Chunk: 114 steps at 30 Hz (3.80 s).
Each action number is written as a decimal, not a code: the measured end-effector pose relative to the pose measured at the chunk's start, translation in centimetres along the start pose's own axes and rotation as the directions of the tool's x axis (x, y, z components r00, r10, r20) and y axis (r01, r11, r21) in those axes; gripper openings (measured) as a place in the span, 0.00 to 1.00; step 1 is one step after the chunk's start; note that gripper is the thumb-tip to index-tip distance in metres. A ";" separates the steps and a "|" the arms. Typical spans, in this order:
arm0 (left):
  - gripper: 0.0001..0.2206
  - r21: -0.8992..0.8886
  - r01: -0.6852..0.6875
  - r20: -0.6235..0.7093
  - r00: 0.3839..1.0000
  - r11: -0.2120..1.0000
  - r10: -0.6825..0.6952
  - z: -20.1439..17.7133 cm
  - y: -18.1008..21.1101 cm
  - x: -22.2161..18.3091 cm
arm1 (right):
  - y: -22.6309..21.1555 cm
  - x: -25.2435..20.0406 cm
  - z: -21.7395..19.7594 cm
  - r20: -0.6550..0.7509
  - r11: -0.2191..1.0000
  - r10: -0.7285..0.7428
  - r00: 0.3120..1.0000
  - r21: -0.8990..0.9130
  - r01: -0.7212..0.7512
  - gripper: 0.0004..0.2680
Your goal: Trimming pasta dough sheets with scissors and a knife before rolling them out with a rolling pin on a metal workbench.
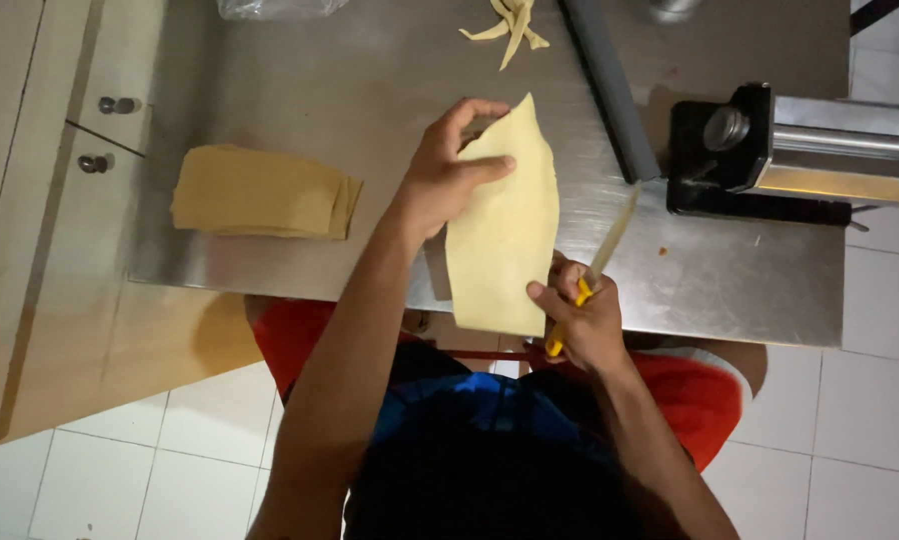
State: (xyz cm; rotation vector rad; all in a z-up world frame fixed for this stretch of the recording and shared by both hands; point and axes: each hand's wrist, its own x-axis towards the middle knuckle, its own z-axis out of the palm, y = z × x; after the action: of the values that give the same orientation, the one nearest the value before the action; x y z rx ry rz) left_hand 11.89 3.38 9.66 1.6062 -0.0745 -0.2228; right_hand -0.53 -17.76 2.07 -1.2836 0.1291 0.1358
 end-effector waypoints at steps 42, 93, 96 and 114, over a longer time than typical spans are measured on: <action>0.11 0.223 -0.228 0.033 0.973 0.948 0.227 1.4 -10.6 3.1 | -4.5 16.4 -2.3 0.278 0.804 -0.046 0.959 -0.560 0.201 0.18; 0.36 0.947 -0.088 0.002 0.964 0.310 0.266 9.6 -8.8 -2.3 | -13.1 16.6 0.0 0.479 0.364 0.297 0.826 -0.856 0.366 0.13; 0.36 0.952 -0.096 -0.032 0.914 0.291 0.404 9.7 -9.4 -2.4 | -12.5 17.2 -0.2 0.488 0.202 0.283 0.825 -0.872 0.446 0.11; 0.36 0.948 -0.078 -0.103 0.843 0.308 0.528 9.5 -9.4 -2.6 | -13.0 15.2 1.8 0.378 -0.333 0.272 0.885 -0.826 0.455 0.10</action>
State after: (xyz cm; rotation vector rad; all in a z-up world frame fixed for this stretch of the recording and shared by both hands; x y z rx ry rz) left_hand 6.73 -5.03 0.22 2.7275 -0.2293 0.6244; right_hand 16.75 -19.17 12.24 -3.0870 -0.8051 0.4775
